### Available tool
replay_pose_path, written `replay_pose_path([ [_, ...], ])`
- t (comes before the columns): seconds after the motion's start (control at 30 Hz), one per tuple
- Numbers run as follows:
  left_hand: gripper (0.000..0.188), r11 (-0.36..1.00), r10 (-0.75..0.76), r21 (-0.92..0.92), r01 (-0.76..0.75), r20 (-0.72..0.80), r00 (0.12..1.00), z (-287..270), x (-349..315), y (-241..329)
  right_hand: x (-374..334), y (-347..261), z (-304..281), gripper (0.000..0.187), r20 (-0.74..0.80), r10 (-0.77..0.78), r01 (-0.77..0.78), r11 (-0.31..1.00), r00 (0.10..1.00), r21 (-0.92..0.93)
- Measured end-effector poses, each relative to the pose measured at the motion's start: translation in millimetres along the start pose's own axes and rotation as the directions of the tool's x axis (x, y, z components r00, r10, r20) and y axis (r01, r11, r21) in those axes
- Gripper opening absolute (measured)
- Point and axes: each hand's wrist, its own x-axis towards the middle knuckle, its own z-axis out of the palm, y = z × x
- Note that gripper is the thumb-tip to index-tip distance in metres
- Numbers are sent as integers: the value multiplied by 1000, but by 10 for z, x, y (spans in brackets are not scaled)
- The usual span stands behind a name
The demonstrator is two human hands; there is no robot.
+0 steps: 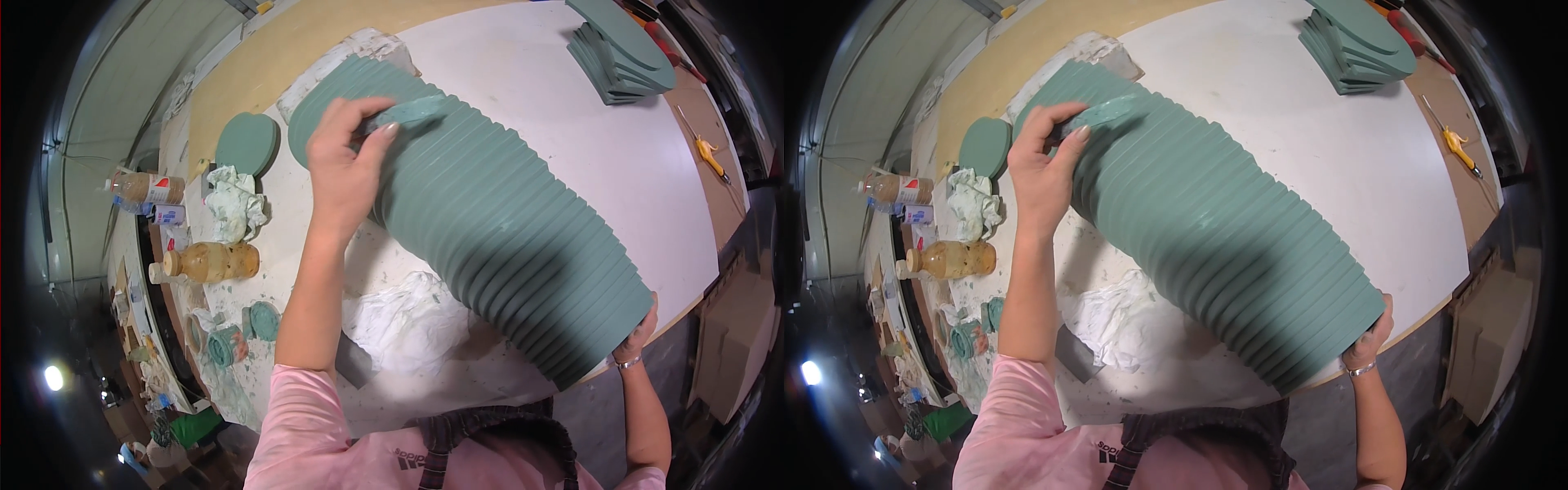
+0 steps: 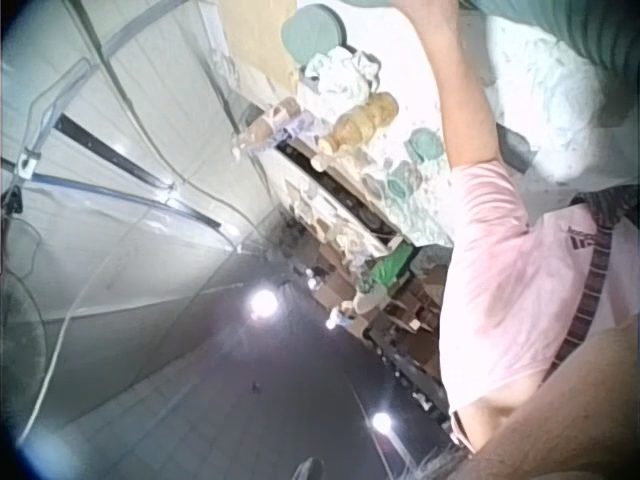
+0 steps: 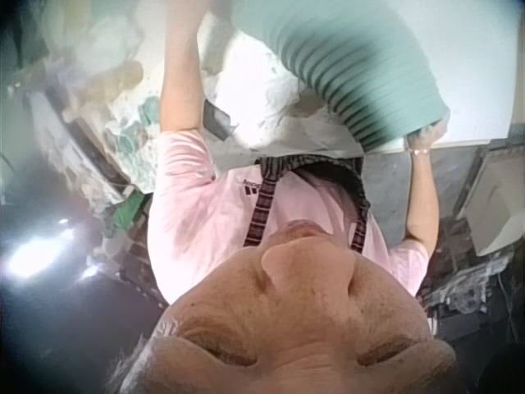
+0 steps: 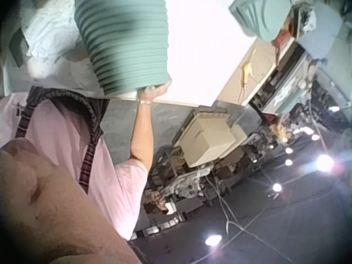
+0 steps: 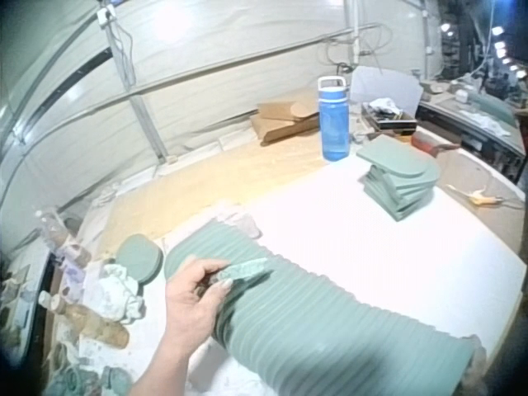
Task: The person applies a green paste to the ridges of a large curved component, smooths it over the surface, and then wipes the component with a cloth.
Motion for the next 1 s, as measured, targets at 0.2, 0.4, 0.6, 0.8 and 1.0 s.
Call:
replay_pose_path([
  [0.2, 17, 965, -197, -187, 183, -61, 978, -326, -268, -102, -12, 46, 28, 85, -21, -9, 9, 1000, 1000, 20],
  [0.4, 16, 941, -253, -240, 237, -39, 967, -419, -585, -107, -13, 13, 29, 84, -30, 10, -10, 1000, 1000, -7],
  [0.6, 16, 918, -292, -290, 270, -36, 956, -435, -835, -156, -27, 15, 25, 85, -34, 18, -19, 1000, 999, -14],
  [0.8, 15, 866, -370, -371, 334, -28, 929, -470, -990, -109, -42, 48, 27, 88, -29, 29, -28, 999, 999, 34],
  [1.0, 14, 852, -378, -399, 338, -24, 925, -431, -1009, -117, -29, 37, 35, 89, -51, -1, 3, 999, 999, 49],
])
